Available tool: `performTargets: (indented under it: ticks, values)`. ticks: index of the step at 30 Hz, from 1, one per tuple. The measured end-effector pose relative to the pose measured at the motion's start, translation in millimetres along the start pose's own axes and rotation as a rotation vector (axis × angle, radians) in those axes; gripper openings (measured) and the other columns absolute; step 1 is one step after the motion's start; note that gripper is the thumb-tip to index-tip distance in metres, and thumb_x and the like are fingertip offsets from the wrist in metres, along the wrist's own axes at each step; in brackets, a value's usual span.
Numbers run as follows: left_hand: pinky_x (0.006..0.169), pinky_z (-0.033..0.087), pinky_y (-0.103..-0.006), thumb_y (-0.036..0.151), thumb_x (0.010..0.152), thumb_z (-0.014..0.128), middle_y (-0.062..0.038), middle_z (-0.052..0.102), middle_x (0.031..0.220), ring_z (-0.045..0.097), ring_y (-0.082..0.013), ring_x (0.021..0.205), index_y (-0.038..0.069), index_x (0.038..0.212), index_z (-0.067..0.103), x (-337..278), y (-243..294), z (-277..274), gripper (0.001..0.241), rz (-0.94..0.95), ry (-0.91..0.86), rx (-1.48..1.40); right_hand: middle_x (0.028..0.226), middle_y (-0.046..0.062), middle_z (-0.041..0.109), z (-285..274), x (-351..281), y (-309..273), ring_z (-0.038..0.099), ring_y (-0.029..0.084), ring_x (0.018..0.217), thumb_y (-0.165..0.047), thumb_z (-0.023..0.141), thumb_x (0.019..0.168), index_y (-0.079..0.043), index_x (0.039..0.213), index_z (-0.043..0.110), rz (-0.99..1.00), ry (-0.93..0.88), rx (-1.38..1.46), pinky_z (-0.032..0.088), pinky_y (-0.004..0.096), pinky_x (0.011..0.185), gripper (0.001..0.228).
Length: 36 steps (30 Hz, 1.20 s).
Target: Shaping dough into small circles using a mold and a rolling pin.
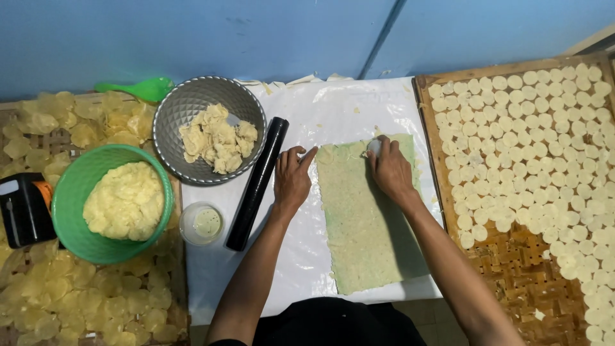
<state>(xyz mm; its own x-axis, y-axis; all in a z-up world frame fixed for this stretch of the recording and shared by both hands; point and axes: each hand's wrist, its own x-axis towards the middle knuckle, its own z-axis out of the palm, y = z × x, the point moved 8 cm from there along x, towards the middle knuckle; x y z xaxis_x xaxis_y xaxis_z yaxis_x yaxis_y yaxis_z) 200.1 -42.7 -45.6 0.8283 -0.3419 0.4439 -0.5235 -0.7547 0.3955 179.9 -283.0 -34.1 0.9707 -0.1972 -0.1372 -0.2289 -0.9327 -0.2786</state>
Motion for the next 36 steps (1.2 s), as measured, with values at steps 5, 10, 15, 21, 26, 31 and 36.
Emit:
performTargets:
  ticks: [5, 10, 15, 21, 26, 31, 36]
  values:
    - [0.08, 0.044, -0.0381, -0.004, 0.091, 0.06, -0.005, 0.052, 0.112, 0.055, -0.0228, 0.095, 0.021, 0.131, 0.067, 0.3, -1.4, 2.0, 0.048, -0.003, -0.004, 0.0, 0.102, 0.016, 0.054, 19.2, 14.2, 1.1, 0.072, 0.045, 0.085, -0.046, 0.03, 0.109, -0.01, 0.136, 0.036, -0.045, -0.033, -0.15, 0.058, 0.058, 0.072, 0.045]
    - [0.081, 0.044, -0.0389, -0.005, 0.09, 0.06, -0.006, 0.053, 0.112, 0.055, -0.0242, 0.096, 0.02, 0.131, 0.067, 0.1, -1.7, 2.7, 0.049, -0.014, -0.015, -0.02, 0.094, 0.017, 0.056, 25.5, 17.4, -2.7, 0.072, 0.047, 0.074, -0.043, 0.029, 0.111, -0.005, 0.128, 0.04, -0.045, 0.043, -0.235, 0.058, 0.056, 0.067, 0.043]
    - [0.081, 0.044, -0.0388, -0.004, 0.09, 0.061, -0.006, 0.053, 0.113, 0.055, -0.0239, 0.096, 0.021, 0.131, 0.067, -3.3, -0.7, 4.4, 0.048, -0.003, -0.013, -0.01, 0.094, 0.018, 0.057, 35.0, 17.7, 4.4, 0.073, 0.045, 0.072, -0.047, 0.025, 0.11, -0.009, 0.13, 0.038, -0.215, 0.037, -0.283, 0.058, 0.054, 0.063, 0.045]
    - [0.081, 0.044, -0.039, -0.003, 0.091, 0.06, -0.006, 0.053, 0.113, 0.056, -0.0244, 0.097, 0.02, 0.131, 0.068, -1.2, -1.4, 3.4, 0.047, -0.007, -0.02, -0.011, 0.09, 0.016, 0.057, 28.0, 16.7, -3.9, 0.073, 0.044, 0.069, -0.042, 0.029, 0.111, -0.005, 0.128, 0.04, -0.18, 0.095, -0.292, 0.058, 0.052, 0.06, 0.042]
    - [0.08, 0.044, -0.0384, -0.004, 0.093, 0.058, -0.006, 0.053, 0.112, 0.056, -0.0246, 0.096, 0.021, 0.131, 0.069, -3.8, -0.5, 5.1, 0.047, -0.005, -0.009, -0.021, 0.099, 0.02, 0.058, 29.9, 16.2, 2.7, 0.073, 0.05, 0.08, -0.048, 0.026, 0.111, -0.009, 0.133, 0.038, -0.088, 0.013, -0.19, 0.058, 0.058, 0.071, 0.047]
    - [0.079, 0.045, -0.0379, -0.003, 0.093, 0.058, -0.006, 0.054, 0.112, 0.056, -0.0238, 0.095, 0.021, 0.131, 0.069, -2.2, -3.2, 7.4, 0.047, 0.001, 0.008, -0.011, 0.118, 0.028, 0.059, -9.3, -8.5, 14.8, 0.068, 0.058, 0.095, -0.047, 0.03, 0.108, -0.013, 0.141, 0.031, 0.047, -0.004, 0.126, 0.052, 0.067, 0.083, 0.047]
    - [0.081, 0.045, -0.0376, -0.003, 0.091, 0.06, -0.006, 0.054, 0.112, 0.056, -0.0234, 0.096, 0.021, 0.13, 0.069, -2.9, -1.4, 5.5, 0.047, -0.011, -0.015, -0.016, 0.117, 0.026, 0.056, -20.7, -25.7, 28.3, 0.067, 0.058, 0.095, -0.038, 0.036, 0.108, -0.01, 0.143, 0.031, 0.122, 0.044, 0.114, 0.054, 0.068, 0.083, 0.045]
